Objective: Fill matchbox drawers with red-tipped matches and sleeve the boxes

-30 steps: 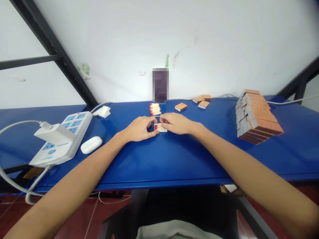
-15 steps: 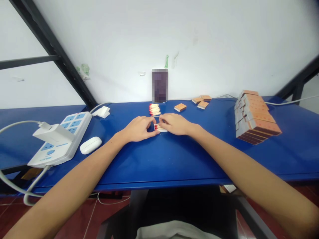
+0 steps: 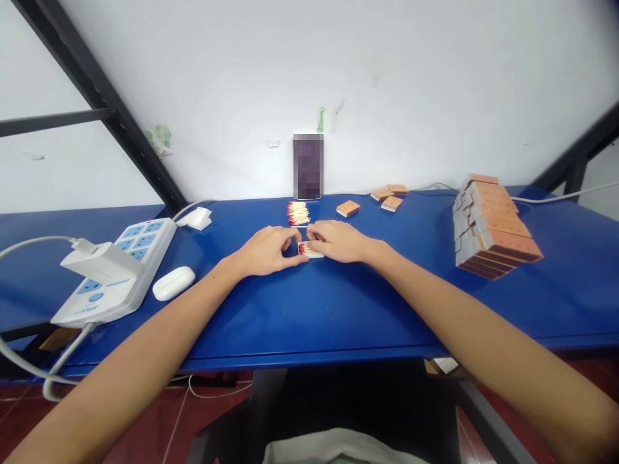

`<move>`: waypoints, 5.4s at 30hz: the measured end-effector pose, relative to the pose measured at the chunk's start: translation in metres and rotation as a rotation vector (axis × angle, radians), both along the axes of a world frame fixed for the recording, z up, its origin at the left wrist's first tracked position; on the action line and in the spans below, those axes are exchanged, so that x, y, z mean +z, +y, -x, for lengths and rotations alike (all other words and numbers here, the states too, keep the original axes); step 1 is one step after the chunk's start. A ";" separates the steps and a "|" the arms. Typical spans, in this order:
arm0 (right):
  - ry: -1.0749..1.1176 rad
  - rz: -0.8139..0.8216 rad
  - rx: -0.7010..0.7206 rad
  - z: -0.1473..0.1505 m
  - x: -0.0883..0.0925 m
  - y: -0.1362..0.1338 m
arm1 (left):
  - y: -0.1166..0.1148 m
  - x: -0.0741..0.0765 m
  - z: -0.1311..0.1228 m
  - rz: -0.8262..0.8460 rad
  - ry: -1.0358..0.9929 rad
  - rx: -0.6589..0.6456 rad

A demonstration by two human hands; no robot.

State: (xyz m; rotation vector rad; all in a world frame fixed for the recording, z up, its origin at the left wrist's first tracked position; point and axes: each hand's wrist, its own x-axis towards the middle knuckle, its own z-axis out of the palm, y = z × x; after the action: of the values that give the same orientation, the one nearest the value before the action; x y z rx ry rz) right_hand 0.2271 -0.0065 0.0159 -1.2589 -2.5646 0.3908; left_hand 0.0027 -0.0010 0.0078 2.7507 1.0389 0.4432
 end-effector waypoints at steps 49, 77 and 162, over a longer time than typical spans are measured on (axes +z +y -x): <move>0.009 -0.102 -0.202 0.003 -0.017 0.026 | 0.020 -0.012 0.010 -0.057 0.066 0.212; 0.041 -0.135 -0.207 0.001 -0.021 0.029 | 0.021 -0.015 0.003 -0.046 0.057 0.315; 0.154 -0.113 -0.139 -0.002 -0.020 0.026 | 0.028 -0.022 0.003 -0.064 -0.071 0.230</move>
State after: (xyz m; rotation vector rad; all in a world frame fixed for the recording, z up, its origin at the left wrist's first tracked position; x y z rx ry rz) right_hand 0.2292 0.0199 -0.0037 -1.3033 -2.3221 0.2972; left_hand -0.0003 0.0265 -0.0138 2.6578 1.3511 0.6116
